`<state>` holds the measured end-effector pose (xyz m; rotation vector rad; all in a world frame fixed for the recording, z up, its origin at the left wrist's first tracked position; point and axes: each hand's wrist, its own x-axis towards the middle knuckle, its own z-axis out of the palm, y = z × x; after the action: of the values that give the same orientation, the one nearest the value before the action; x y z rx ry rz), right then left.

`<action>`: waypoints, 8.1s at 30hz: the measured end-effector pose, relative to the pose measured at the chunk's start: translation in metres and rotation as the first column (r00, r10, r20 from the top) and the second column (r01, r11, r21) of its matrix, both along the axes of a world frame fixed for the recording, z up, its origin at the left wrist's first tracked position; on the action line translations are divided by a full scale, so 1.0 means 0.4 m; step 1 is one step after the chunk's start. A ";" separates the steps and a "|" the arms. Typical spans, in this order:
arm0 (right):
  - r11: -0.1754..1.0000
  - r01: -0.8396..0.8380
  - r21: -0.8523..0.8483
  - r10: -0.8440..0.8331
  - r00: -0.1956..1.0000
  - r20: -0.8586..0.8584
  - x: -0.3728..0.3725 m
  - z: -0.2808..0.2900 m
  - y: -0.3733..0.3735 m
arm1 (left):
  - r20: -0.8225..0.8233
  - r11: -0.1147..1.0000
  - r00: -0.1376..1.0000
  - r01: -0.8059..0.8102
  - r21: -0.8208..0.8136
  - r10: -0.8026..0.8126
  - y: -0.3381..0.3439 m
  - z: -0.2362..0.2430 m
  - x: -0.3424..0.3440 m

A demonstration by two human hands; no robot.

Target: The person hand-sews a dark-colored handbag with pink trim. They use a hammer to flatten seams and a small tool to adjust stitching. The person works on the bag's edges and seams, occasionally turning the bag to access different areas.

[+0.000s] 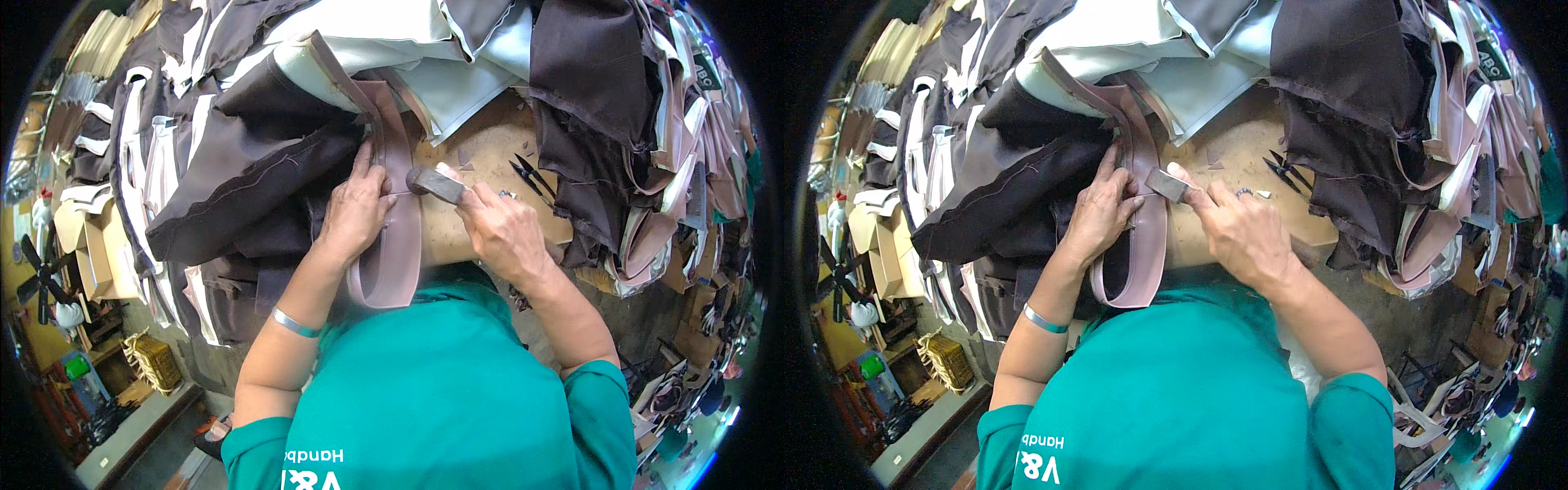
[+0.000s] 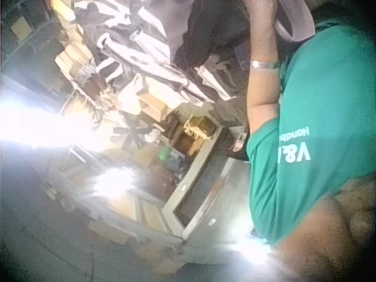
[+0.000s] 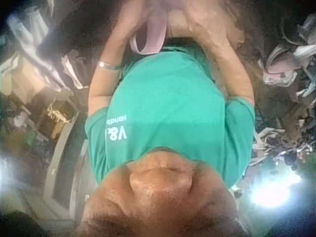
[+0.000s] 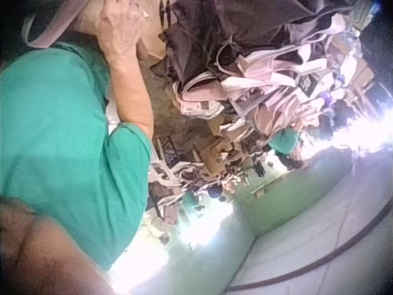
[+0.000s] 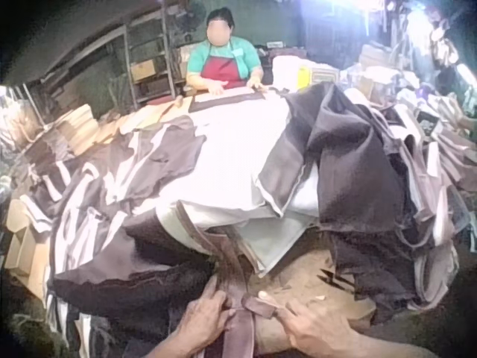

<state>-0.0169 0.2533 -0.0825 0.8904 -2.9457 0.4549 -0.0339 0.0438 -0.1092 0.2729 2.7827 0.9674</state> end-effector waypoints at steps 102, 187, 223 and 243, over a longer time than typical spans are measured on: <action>0.744 -0.355 -0.566 0.615 0.695 0.373 -0.150 0.181 -0.303 | -0.063 0.969 0.993 0.107 0.223 -0.096 -0.274 0.299 0.066; 0.615 -0.232 -0.753 0.201 0.970 -0.135 -0.127 0.285 -0.080 | 0.133 -0.052 0.578 -0.293 0.955 -0.805 0.027 0.233 -0.033; 0.770 -0.618 -0.158 0.406 0.666 -0.625 -0.150 0.272 -0.339 | 0.425 -0.031 0.554 -0.633 0.774 -0.716 -0.163 0.203 0.065; 0.687 -0.226 -0.690 0.395 0.914 0.093 -0.131 0.269 -0.448 | 0.018 -0.374 0.635 -0.478 0.795 -0.772 -0.272 0.151 0.101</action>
<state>-0.0692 0.0739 0.0250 1.2710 -2.4301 1.6151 0.0065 -0.0651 -0.0489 0.3969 0.1619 2.3144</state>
